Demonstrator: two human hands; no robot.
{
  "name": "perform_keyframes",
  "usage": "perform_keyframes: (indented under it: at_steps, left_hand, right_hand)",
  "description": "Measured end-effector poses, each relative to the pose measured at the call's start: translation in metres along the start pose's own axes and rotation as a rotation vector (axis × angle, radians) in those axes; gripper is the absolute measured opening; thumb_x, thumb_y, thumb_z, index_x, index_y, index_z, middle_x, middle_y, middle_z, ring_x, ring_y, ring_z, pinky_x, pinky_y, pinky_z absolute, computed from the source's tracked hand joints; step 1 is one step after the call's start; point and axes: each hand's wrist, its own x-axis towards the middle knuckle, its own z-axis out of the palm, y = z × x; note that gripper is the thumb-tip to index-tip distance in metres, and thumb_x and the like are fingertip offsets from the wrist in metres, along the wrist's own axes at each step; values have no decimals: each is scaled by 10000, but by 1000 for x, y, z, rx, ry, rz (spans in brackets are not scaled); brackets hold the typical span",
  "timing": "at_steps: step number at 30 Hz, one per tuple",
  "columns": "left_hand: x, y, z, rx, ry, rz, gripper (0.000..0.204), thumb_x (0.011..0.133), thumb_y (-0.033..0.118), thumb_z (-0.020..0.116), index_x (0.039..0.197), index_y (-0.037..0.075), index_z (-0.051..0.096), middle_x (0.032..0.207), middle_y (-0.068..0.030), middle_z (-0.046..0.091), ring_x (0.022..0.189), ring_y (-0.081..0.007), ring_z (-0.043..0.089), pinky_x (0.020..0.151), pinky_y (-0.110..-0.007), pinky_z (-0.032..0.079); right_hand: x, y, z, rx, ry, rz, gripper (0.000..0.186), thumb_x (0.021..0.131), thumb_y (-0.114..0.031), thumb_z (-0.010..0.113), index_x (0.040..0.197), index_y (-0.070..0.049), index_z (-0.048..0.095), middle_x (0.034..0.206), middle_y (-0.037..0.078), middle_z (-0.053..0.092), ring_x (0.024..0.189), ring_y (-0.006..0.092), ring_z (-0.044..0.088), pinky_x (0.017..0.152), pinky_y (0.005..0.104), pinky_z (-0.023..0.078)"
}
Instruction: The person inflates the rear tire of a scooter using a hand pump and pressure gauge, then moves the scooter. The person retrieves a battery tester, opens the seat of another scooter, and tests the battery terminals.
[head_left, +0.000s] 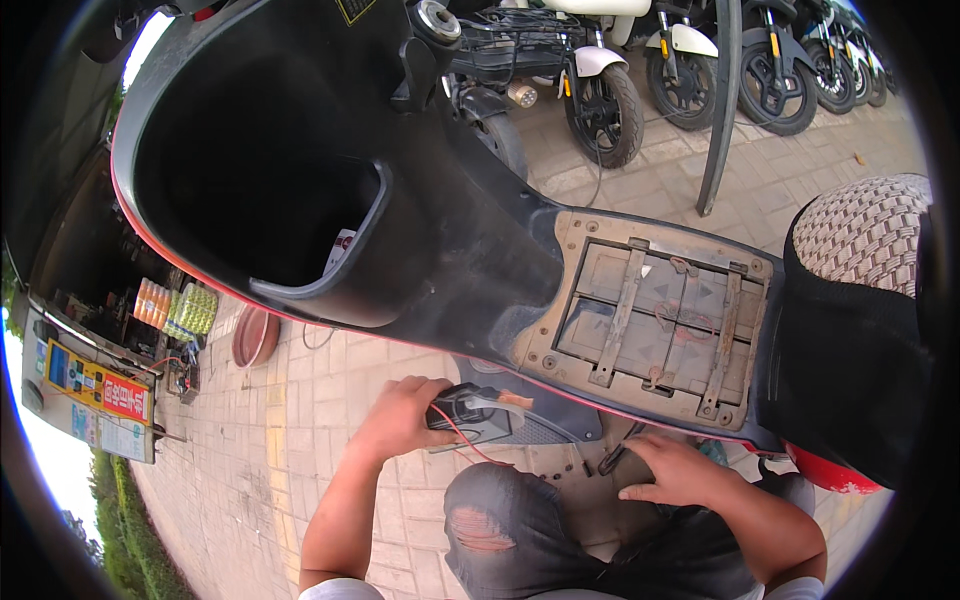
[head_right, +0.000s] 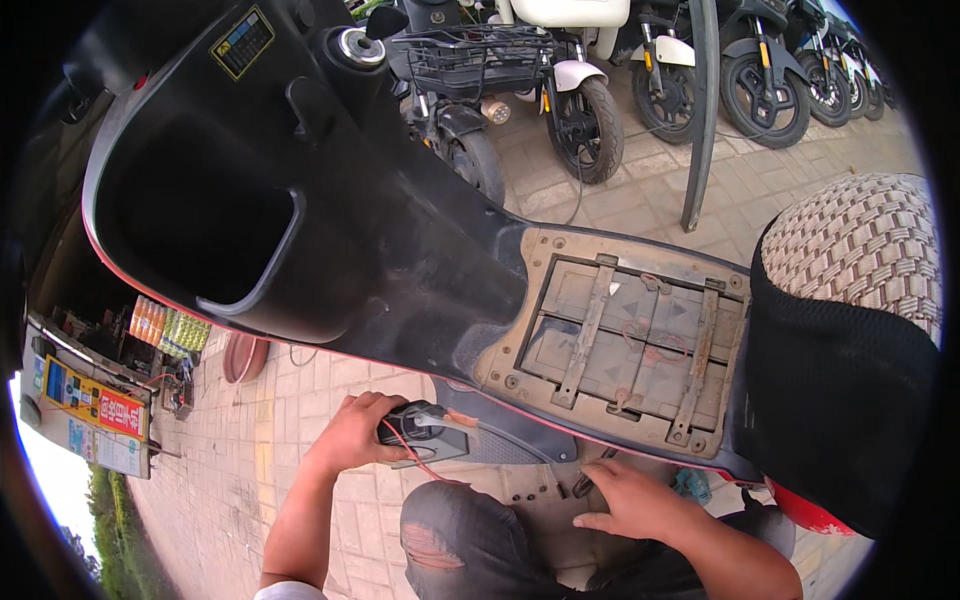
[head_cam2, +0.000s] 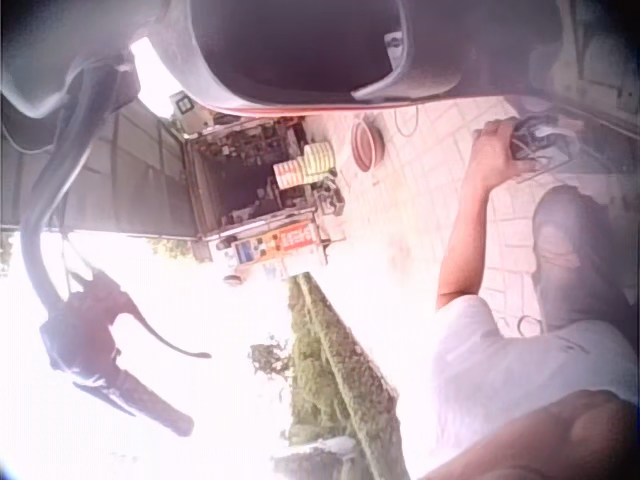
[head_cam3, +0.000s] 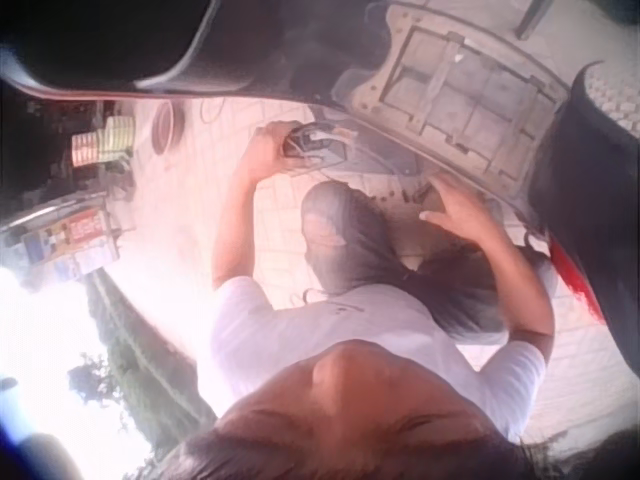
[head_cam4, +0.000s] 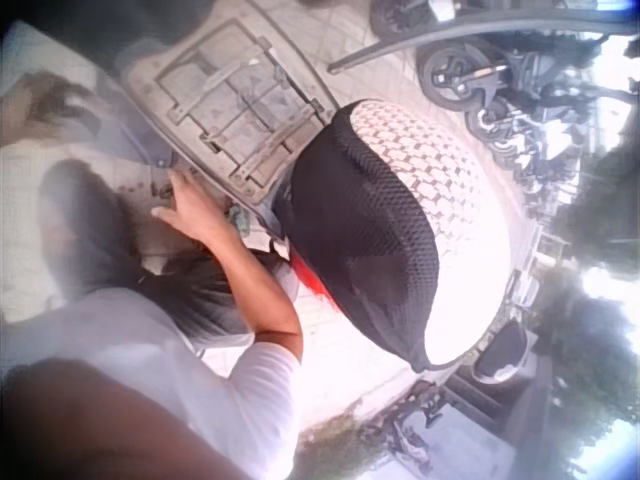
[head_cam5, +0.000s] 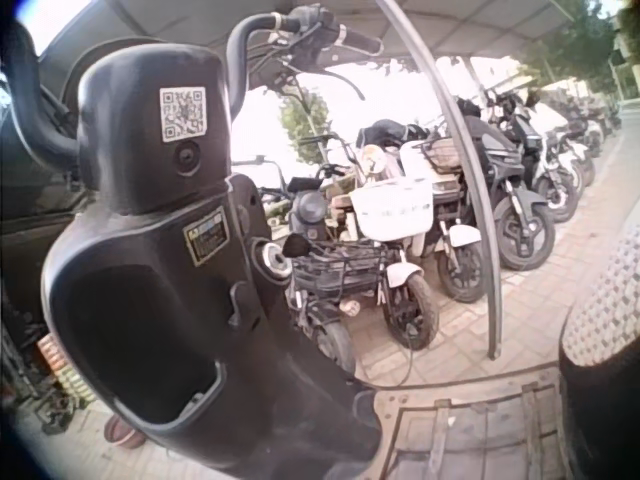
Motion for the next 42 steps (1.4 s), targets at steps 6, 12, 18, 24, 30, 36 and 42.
perform_keyframes:
  at_steps: [6,12,18,24,30,36,42]
  left_hand:
    - [-98,-168,121,-201,-130,-772,660,591,368,871,1107,31,635,976,-118,725,897,-264,692,794,-385,526]
    - [-195,-255,263,-1189,415,-1294,598,789,388,815,1154,-23,581,1017,-119,690,780,-283,684,631,-429,547]
    - [-192,-209,312,-1279,689,-1725,607,866,563,652,1201,64,565,1111,-85,662,879,-296,641,595,-498,474]
    - [-153,-194,313,-1240,750,-1788,549,864,390,619,1254,14,531,1177,-131,635,941,-307,634,729,-457,473]
    - [-140,-216,291,-817,848,-1809,520,862,218,586,1307,-36,498,1243,-177,608,1004,-318,627,863,-415,472]
    - [-18,-84,132,-1086,448,-444,413,972,151,532,1314,-80,514,1212,-176,645,1106,-233,624,973,-324,455]
    - [61,177,56,-359,155,670,404,887,190,647,1262,48,598,1281,-160,596,1173,-346,561,977,-397,475]
  right_hand:
    - [-2,0,1,-59,-103,-23,605,870,-374,678,1271,32,478,1247,212,559,1138,394,559,960,449,464]
    - [-10,8,15,-122,-254,133,609,876,-408,655,1278,18,491,1202,198,579,1107,389,570,932,462,477]
    - [-8,7,17,-191,-237,106,623,883,-489,619,1250,3,512,1146,233,621,1062,430,606,904,484,503]
    - [1,15,28,-200,-272,95,725,892,-584,552,1331,-11,491,1225,231,594,1137,406,576,974,460,470]
    - [1,21,33,-196,-272,70,712,900,-584,547,1332,-20,499,1233,217,596,1142,395,577,976,451,472]
    - [34,12,42,922,90,215,454,982,-382,544,1207,8,600,1214,195,626,1112,287,612,947,383,485]
    - [40,5,44,1726,395,527,404,1035,-299,413,1246,11,561,1291,137,594,1214,250,545,1024,361,427]
